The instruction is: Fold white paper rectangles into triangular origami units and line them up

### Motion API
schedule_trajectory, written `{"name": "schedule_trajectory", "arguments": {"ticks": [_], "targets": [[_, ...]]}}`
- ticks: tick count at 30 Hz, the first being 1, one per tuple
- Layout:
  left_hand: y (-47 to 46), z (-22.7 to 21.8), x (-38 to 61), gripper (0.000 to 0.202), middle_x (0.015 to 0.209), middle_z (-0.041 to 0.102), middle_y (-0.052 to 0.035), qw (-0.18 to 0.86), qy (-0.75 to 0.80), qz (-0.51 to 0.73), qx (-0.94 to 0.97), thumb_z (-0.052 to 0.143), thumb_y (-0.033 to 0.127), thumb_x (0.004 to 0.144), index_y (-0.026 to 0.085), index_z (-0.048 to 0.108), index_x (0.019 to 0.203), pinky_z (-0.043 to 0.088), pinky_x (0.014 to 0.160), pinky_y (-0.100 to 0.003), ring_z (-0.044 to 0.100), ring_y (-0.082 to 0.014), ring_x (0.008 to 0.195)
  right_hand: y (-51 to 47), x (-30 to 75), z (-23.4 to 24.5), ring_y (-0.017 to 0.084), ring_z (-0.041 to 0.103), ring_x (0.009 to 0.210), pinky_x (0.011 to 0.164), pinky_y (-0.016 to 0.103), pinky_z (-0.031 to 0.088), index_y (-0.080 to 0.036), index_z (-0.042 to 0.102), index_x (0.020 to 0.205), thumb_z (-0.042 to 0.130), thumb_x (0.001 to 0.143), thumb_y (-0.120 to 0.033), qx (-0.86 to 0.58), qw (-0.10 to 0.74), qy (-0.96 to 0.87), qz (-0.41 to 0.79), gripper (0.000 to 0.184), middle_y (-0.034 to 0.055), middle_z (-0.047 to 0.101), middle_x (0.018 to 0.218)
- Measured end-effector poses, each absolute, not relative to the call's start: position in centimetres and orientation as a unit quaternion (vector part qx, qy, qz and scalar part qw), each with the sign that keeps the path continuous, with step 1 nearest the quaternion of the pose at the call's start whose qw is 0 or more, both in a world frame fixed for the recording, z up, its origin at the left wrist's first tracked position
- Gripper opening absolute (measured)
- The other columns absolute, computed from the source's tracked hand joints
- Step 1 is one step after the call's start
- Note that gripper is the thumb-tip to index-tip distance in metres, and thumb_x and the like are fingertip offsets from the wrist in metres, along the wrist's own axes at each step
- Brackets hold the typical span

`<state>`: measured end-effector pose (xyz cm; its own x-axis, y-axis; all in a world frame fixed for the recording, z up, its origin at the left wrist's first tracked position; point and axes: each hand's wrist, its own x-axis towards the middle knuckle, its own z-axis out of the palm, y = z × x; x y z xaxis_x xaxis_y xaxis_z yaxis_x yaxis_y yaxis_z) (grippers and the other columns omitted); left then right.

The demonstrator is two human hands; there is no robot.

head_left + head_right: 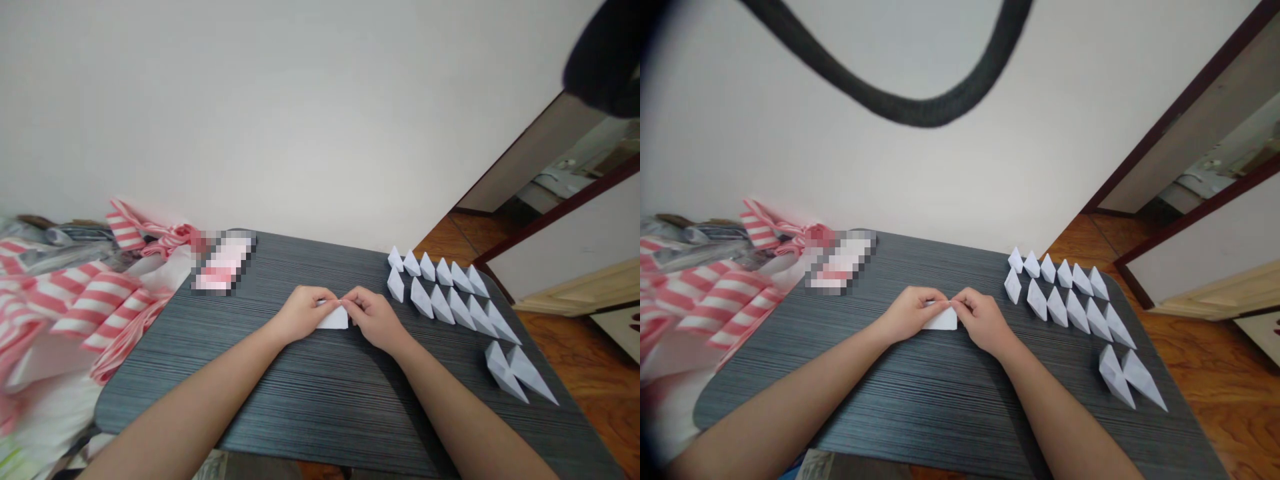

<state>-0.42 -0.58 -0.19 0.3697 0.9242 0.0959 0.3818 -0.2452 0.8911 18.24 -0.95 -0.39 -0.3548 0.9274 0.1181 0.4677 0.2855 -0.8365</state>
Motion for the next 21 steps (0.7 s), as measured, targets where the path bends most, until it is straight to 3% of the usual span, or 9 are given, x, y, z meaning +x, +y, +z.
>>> {"name": "schedule_trajectory", "arguments": {"ticks": [11, 21], "targets": [[-0.47, -0.08, -0.58, 0.030, 0.076, 0.068, -0.0020, 0.428, 0.450, 0.322, 0.715, 0.046, 0.035, 0.084, 0.016, 0.069, 0.080, 0.041, 0.062, -0.023, 0.058, -0.0148, 0.070, -0.52, 18.52, -1.03, 0.009, 0.044, 0.041, 0.040, 0.021, 0.032, -0.018, 0.056, 0.080, 0.041, 0.091, -0.037, -0.467, 0.314, -0.668, 0.488, 0.027, -0.0024, 0.055, 0.057], [-0.60, 0.24, -0.51, 0.029, 0.079, 0.068, -0.0028, 0.430, 0.446, 0.326, 0.715, 0.046, 0.035, 0.084, 0.017, 0.069, 0.083, 0.042, 0.065, -0.024, 0.058, -0.0158, 0.073, -0.69, 18.42, -0.95, 0.010, 0.046, 0.045, 0.044, 0.022, 0.033, -0.019, 0.059, 0.076, 0.047, 0.088, -0.035, -0.488, 0.324, -0.690, 0.425, 0.022, -0.0029, 0.054, 0.054]]}}
